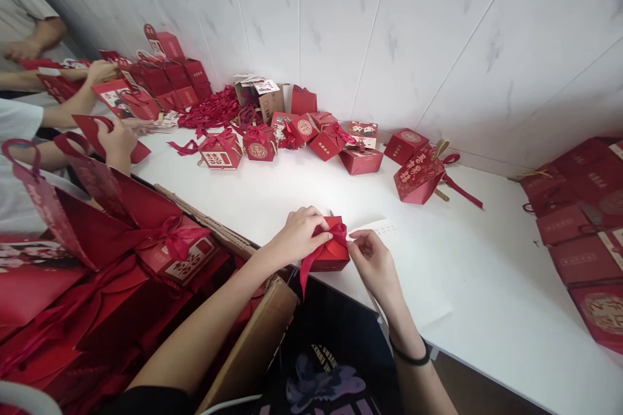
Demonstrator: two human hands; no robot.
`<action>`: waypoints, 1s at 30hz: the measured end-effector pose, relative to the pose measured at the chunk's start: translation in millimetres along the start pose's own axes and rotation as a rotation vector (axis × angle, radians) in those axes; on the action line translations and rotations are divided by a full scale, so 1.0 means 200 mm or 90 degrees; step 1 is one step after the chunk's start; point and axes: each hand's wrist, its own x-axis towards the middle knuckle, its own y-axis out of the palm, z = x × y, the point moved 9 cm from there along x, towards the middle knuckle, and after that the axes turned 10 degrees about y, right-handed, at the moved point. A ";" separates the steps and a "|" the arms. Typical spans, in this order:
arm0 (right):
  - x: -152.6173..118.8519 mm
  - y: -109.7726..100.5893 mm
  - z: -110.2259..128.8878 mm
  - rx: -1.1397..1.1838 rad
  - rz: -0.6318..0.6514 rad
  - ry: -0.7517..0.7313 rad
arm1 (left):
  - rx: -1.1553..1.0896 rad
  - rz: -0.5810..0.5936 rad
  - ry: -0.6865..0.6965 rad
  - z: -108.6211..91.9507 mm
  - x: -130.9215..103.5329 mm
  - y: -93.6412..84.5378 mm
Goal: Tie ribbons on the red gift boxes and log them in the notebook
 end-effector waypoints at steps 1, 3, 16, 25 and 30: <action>-0.03 0.00 0.00 0.003 -0.010 -0.004 | -0.006 -0.002 -0.004 0.00 0.00 0.00; -0.08 -0.01 0.01 0.003 -0.028 -0.012 | -0.012 -0.005 -0.012 0.00 0.00 0.00; -0.27 0.07 0.10 -0.082 0.115 -0.031 | -0.020 -0.001 -0.015 0.01 0.00 0.00; 0.00 -0.03 0.27 -0.258 0.096 -0.256 | -0.008 0.007 -0.003 0.01 0.00 0.01; 0.12 0.10 0.24 -0.279 0.218 -0.244 | -0.006 0.007 0.011 0.00 -0.01 0.01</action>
